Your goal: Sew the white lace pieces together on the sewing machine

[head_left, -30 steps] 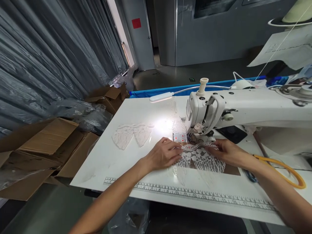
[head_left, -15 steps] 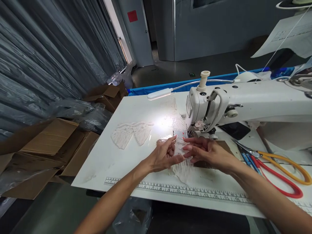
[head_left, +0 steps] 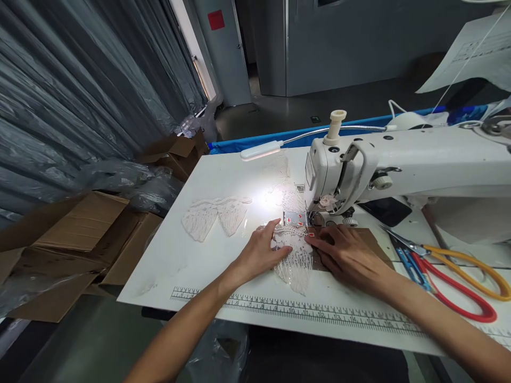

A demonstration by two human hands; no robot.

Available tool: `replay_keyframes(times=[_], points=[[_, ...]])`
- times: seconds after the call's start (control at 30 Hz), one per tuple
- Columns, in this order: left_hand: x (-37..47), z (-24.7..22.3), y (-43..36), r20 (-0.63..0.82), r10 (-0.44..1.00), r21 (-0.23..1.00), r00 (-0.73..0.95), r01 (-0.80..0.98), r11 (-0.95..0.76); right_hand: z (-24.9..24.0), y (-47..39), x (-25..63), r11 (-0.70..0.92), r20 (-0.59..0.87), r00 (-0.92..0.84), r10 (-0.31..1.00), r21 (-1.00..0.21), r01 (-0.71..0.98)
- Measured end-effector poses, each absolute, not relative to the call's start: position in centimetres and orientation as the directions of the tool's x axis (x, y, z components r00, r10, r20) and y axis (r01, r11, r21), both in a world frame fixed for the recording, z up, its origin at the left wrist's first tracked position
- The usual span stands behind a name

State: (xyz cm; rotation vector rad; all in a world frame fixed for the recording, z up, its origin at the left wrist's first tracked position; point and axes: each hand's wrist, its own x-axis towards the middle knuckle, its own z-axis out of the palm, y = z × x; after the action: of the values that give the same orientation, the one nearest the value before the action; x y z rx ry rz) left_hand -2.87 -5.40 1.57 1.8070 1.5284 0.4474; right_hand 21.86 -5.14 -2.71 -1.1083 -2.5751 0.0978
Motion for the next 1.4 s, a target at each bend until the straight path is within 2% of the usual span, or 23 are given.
replay_keyframes(times=[0.07, 0.23, 0.33, 0.5, 0.7, 0.9, 1.2, 1.3, 1.4], points=[[-2.8, 1.5, -5.3, -0.181, 0.960, 0.712, 0.212, 0.702, -0.021, -2.6, -4.7, 22.0, 0.715, 0.282, -0.659, 0.697, -0.196, 0.672], [-2.7, 1.2, -4.9, -0.147, 0.977, 0.713, 0.154, 0.701, -0.003, -2.6, -4.0, 22.4, 0.665, 0.275, -0.609, 0.744, -0.397, 0.633], [-2.6, 1.4, -4.8, -0.158, 0.976, 0.726, 0.150, 0.688, 0.012, -2.9, -3.9, 22.6, 0.653, 0.300, -0.586, 0.752, -0.459, 0.603], [-2.6, 1.7, -4.8, -0.198, 0.969, 0.745, 0.149, 0.665, 0.050, -3.0, -4.2, 22.3, 0.679, 0.313, -0.605, 0.732, -0.409, 0.610], [-3.2, 0.7, -4.0, -0.137, 0.984, 0.756, 0.112, 0.654, 0.031, -2.6, -4.8, 21.5, 0.656, 0.289, -0.590, 0.754, -0.288, 0.698], [-3.6, 0.5, -3.8, -0.125, 0.985, 0.762, 0.119, 0.647, 0.018, -2.6, -4.9, 21.7, 0.675, 0.272, -0.618, 0.738, -0.312, 0.668], [-3.6, 0.6, -3.7, -0.144, 0.979, 0.734, 0.145, 0.679, 0.007, -3.2, -4.7, 21.5, 0.663, 0.251, -0.617, 0.746, -0.188, 0.725], [-3.7, 0.3, -3.7, -0.140, 0.980, 0.740, 0.144, 0.673, 0.006, -3.3, -4.8, 21.6, 0.656, 0.251, -0.608, 0.753, -0.212, 0.725], [-3.7, 0.1, -3.8, -0.133, 0.981, 0.751, 0.143, 0.660, 0.005, -3.4, -4.8, 21.9, 0.651, 0.260, -0.597, 0.759, -0.303, 0.696]])
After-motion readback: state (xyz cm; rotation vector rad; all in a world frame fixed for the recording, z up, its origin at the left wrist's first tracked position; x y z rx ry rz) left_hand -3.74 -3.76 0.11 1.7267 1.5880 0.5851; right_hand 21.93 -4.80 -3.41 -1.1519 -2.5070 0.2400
